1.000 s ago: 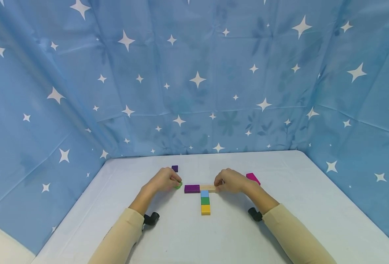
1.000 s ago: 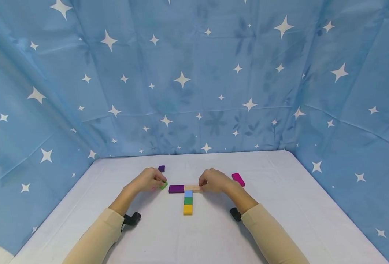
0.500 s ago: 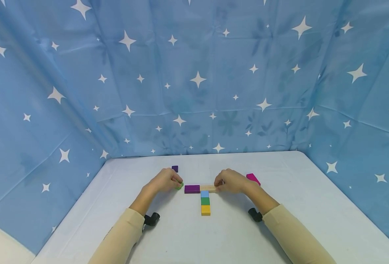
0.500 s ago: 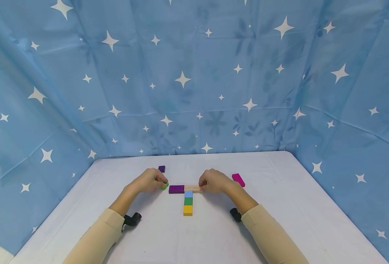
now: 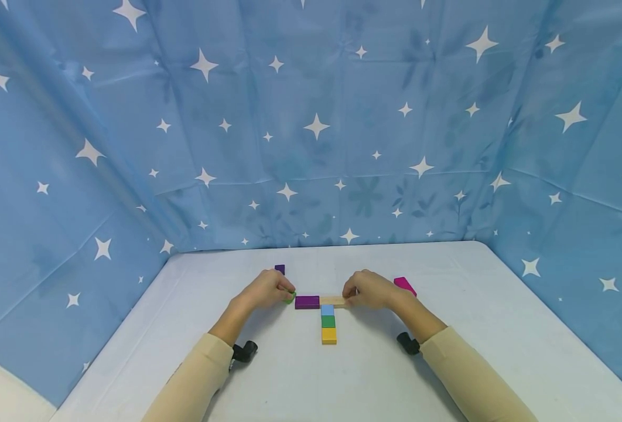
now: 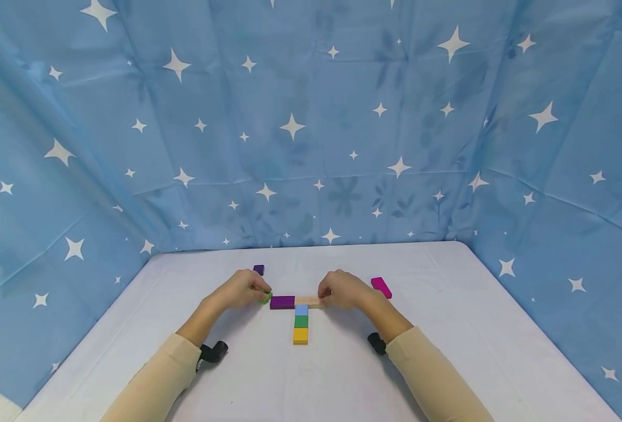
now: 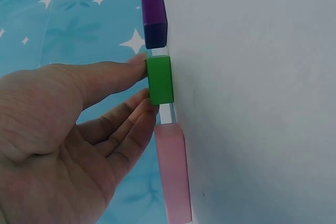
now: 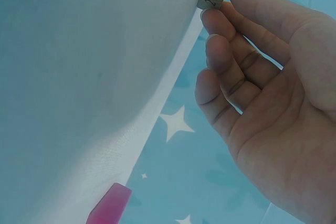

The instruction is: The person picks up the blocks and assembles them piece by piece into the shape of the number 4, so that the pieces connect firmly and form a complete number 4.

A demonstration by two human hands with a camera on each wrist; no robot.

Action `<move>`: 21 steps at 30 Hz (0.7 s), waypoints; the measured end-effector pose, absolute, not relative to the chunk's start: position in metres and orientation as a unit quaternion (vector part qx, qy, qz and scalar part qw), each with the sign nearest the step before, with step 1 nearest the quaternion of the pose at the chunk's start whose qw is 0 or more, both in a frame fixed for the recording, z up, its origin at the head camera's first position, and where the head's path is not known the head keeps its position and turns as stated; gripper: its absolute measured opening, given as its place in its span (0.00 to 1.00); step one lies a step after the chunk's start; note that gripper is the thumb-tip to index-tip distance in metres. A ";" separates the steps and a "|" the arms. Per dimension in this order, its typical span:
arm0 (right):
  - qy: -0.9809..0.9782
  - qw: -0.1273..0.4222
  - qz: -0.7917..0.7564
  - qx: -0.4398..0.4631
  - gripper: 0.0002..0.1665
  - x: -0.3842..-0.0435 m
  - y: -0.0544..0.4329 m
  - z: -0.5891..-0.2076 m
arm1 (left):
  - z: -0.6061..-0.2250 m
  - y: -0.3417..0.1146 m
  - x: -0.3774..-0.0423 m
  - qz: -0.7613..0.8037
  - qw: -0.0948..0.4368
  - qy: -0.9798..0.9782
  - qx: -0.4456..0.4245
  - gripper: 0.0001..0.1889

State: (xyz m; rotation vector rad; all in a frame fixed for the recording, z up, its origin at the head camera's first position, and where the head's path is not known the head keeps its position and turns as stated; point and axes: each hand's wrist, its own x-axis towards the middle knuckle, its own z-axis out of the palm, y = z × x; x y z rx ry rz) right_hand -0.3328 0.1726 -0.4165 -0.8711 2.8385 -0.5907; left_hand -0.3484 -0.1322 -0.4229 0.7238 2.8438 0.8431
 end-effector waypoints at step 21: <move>0.936 0.059 -0.195 -0.287 0.06 -0.332 0.174 -0.417 | -0.424 -0.130 -0.348 0.277 0.048 0.928 0.243 0.10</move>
